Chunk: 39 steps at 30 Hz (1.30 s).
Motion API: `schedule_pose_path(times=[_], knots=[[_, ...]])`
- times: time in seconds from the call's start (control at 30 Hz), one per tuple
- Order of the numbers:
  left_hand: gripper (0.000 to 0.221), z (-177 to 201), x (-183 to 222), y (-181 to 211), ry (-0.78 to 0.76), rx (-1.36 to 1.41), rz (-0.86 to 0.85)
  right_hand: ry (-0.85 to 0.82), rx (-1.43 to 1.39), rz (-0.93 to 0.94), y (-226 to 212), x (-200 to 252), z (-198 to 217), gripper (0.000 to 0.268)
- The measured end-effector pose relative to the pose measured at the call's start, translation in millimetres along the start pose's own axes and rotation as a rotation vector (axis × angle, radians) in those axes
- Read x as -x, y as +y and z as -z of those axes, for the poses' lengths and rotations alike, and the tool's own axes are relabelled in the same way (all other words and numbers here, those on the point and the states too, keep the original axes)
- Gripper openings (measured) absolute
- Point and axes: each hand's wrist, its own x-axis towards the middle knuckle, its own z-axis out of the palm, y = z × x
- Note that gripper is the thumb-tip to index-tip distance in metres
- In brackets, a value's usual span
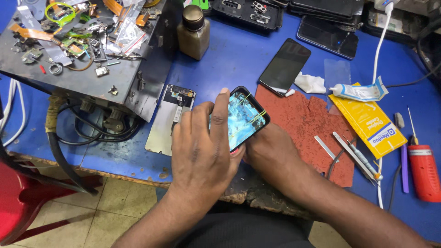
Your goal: The person cleans the internal frame of a mobile device using a cloth, applies adhesive from a tube to the perimeter, and secures a new screen component onto the frame using rubber bands to hold it in place.
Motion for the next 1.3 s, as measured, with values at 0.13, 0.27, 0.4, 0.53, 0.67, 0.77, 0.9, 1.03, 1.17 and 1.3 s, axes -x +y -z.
schedule_pose_path(times=[0.13, 0.27, 0.4, 0.53, 0.67, 0.77, 0.9, 1.03, 1.17, 1.3], knots=[[0.105, 3.7, 0.0, -3.0, -0.024, 0.034, 0.024, -0.104, 0.004, -0.102, -5.1, -7.0, 9.4, 0.027], [0.102, 3.5, -1.3, -3.7, -0.013, 0.108, 0.043, 0.016, -0.148, -0.142, -6.8, -10.1, 20.0, 0.030], [0.100, 5.8, -0.2, -5.8, -0.023, 0.178, 0.055, 0.059, -0.580, -0.696, 0.6, -4.3, 35.5, 0.023], [0.102, 3.9, -1.0, -2.1, -0.088, 0.197, 0.063, 0.280, -1.082, -0.629, -0.2, 12.6, 47.9, 0.042], [0.103, 3.6, 0.6, 4.5, -0.078, 0.236, 0.011, 0.384, -1.069, -0.589, 3.7, 27.2, 40.8, 0.028], [0.103, 2.8, 2.3, 8.1, -0.084, 0.227, 0.035, 0.454, -1.366, -0.602, 6.7, 32.9, 31.5, 0.019], [0.105, 3.3, 4.4, 12.3, -0.086, 0.203, 0.002, 0.513, -1.508, -0.650, 8.3, 35.3, 20.5, 0.013], [0.107, 2.5, 5.3, 16.8, -0.133, 0.183, -0.011, 0.473, -1.559, -0.896, 11.8, 34.3, 14.6, 0.026], [0.104, 1.7, 4.7, 15.0, -0.160, 0.147, 0.008, 0.415, -1.536, -0.957, 17.4, 45.6, 21.8, 0.035], [0.104, 2.3, 5.6, 15.7, -0.165, 0.147, -0.015, 0.424, -1.615, -0.747, 20.7, 51.6, 30.3, 0.046]])
